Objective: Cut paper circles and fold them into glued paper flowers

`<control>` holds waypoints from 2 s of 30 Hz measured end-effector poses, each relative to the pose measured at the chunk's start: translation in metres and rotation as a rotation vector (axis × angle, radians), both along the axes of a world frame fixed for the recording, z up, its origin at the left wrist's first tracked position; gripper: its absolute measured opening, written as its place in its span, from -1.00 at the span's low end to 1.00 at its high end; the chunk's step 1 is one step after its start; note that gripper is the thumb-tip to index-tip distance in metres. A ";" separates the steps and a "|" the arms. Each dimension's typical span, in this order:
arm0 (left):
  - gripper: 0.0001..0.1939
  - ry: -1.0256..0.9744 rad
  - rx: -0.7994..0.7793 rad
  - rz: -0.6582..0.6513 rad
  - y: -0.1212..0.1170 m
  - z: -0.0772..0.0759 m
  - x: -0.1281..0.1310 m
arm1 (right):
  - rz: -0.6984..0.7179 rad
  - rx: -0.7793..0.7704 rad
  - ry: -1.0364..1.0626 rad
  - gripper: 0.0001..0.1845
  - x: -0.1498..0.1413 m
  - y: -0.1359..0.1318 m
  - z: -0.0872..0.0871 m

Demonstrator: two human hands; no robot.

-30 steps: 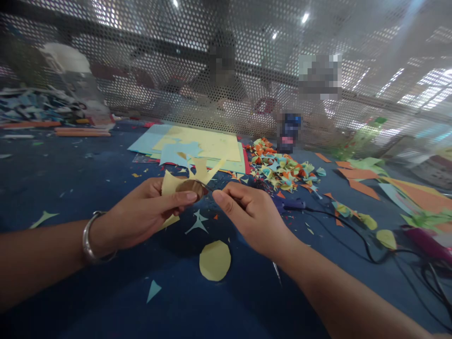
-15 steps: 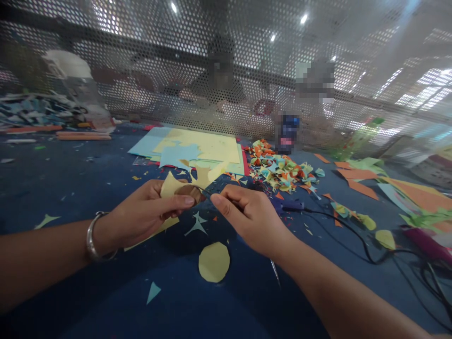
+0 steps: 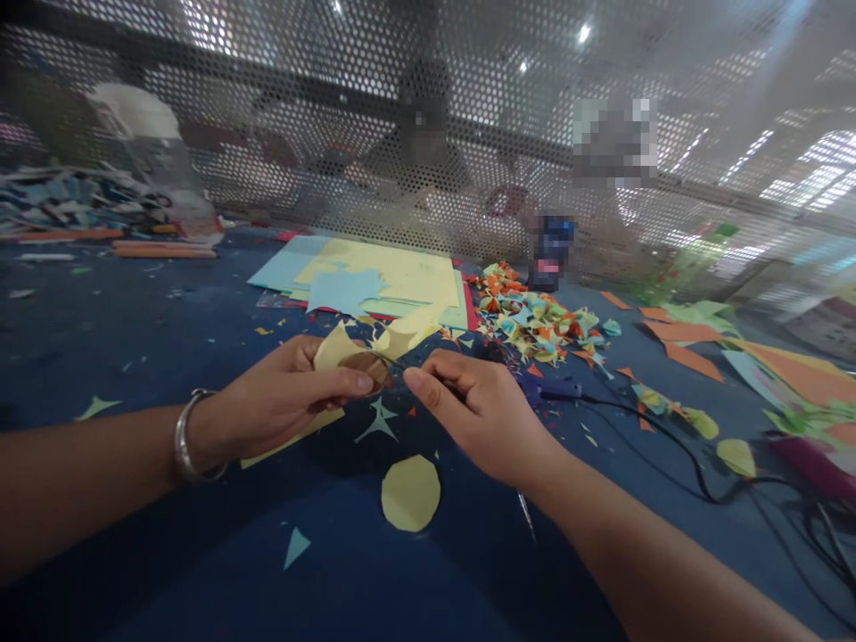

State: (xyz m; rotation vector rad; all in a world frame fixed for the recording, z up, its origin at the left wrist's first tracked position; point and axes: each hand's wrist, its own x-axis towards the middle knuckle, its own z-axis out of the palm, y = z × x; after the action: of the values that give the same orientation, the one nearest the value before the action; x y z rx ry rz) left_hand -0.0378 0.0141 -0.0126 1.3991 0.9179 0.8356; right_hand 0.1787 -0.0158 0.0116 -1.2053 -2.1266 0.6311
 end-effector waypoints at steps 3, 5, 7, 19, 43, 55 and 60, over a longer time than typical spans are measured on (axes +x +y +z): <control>-0.73 0.000 -0.005 -0.004 0.000 0.002 0.000 | 0.006 0.011 0.001 -0.55 0.001 0.001 -0.001; -0.74 -0.004 -0.012 -0.007 0.000 0.003 0.001 | 0.010 0.007 -0.001 -0.55 0.001 0.001 -0.002; -0.77 -0.028 -0.023 -0.020 0.000 0.004 0.001 | 0.010 -0.003 -0.004 -0.55 0.002 0.001 -0.002; -0.84 0.026 -0.023 -0.059 0.003 0.000 -0.002 | 0.001 -0.026 -0.038 -0.52 0.001 0.001 0.000; -0.81 -0.170 -0.125 0.020 -0.014 0.007 0.009 | -0.080 -0.254 0.444 -0.69 -0.016 -0.005 -0.004; -0.83 -0.342 -0.147 0.110 -0.017 0.009 0.010 | -0.142 -0.273 0.494 -0.52 -0.007 -0.004 -0.012; -0.82 -0.392 -0.102 0.144 -0.014 0.008 0.008 | -0.116 -0.268 0.389 -0.50 -0.007 -0.004 -0.011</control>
State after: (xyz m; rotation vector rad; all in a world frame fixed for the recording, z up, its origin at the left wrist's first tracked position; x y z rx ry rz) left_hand -0.0301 -0.0002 -0.0045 1.0403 0.7503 1.1099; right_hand 0.1721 -0.0197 0.0007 -1.2180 -1.6746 1.0303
